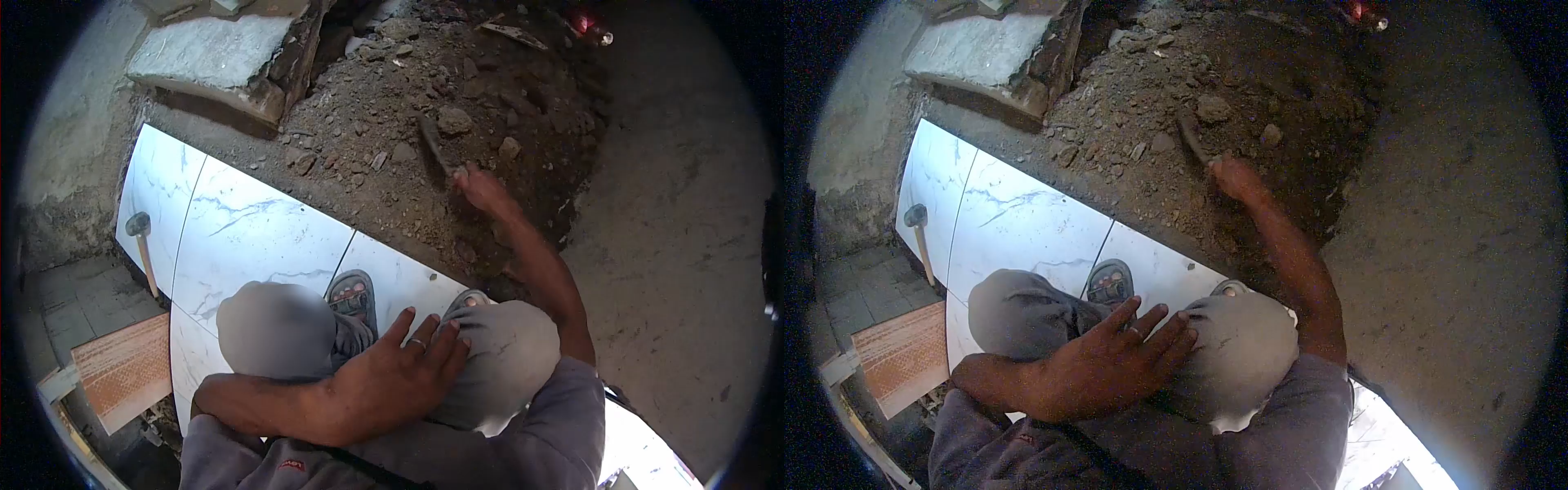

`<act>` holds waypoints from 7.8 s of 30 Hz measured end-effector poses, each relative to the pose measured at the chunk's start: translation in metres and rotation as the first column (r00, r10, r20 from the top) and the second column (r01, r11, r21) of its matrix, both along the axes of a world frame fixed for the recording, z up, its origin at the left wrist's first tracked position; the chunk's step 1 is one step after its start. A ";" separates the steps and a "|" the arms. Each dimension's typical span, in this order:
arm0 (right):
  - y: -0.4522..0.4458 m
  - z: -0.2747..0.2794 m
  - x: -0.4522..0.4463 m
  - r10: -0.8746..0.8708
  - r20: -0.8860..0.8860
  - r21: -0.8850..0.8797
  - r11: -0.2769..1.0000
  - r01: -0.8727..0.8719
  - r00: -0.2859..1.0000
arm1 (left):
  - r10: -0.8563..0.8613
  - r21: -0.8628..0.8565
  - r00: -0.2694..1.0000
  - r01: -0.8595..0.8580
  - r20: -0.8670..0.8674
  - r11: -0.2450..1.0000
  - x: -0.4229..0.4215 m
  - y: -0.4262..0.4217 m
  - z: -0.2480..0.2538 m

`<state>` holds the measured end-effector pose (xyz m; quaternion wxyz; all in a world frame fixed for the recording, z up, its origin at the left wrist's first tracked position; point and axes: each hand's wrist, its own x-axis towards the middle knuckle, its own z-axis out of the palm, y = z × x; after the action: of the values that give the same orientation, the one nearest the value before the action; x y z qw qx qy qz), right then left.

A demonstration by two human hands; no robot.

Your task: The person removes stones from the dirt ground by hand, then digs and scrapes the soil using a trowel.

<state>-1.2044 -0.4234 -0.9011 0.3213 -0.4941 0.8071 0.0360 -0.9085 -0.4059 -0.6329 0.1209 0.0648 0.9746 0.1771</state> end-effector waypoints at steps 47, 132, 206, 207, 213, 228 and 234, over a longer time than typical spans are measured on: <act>0.010 0.004 -0.019 -0.051 0.207 -0.207 0.974 0.095 0.977 | -0.045 0.048 0.998 0.043 0.049 0.998 -0.006 -0.005 -0.001; 0.111 0.121 -0.195 -0.209 0.938 -0.273 0.052 0.961 0.278 | -0.152 0.160 0.944 0.109 0.292 0.981 -0.050 -0.003 0.018; 0.094 -0.010 -0.228 -0.674 -0.186 -0.540 0.678 0.499 0.715 | -0.150 0.242 0.932 0.071 0.329 0.968 -0.068 -0.018 -0.003; 0.084 -0.021 -0.241 -0.731 -0.134 -0.579 0.606 0.545 0.669 | -0.124 0.264 0.938 0.037 0.323 0.964 -0.068 -0.018 0.000; 0.093 -0.076 -0.237 -0.317 -0.354 -0.289 0.932 0.219 0.880 | -0.058 0.233 0.957 -0.011 0.285 0.972 -0.066 -0.020 0.013; 0.174 -0.027 -0.137 -0.207 -0.189 -0.249 0.956 0.157 0.960 | -0.103 0.193 0.970 0.060 0.221 0.979 -0.040 -0.014 0.008; 0.164 -0.052 -0.149 -0.282 -0.224 -0.076 0.959 0.271 0.933 | -0.066 0.173 0.981 0.034 0.182 0.984 -0.039 -0.015 0.008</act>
<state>-1.3538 -0.2593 -0.9535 0.2158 -0.3749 0.9011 0.0304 -0.9475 -0.4211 -0.6250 0.2107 0.0826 0.9383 0.2615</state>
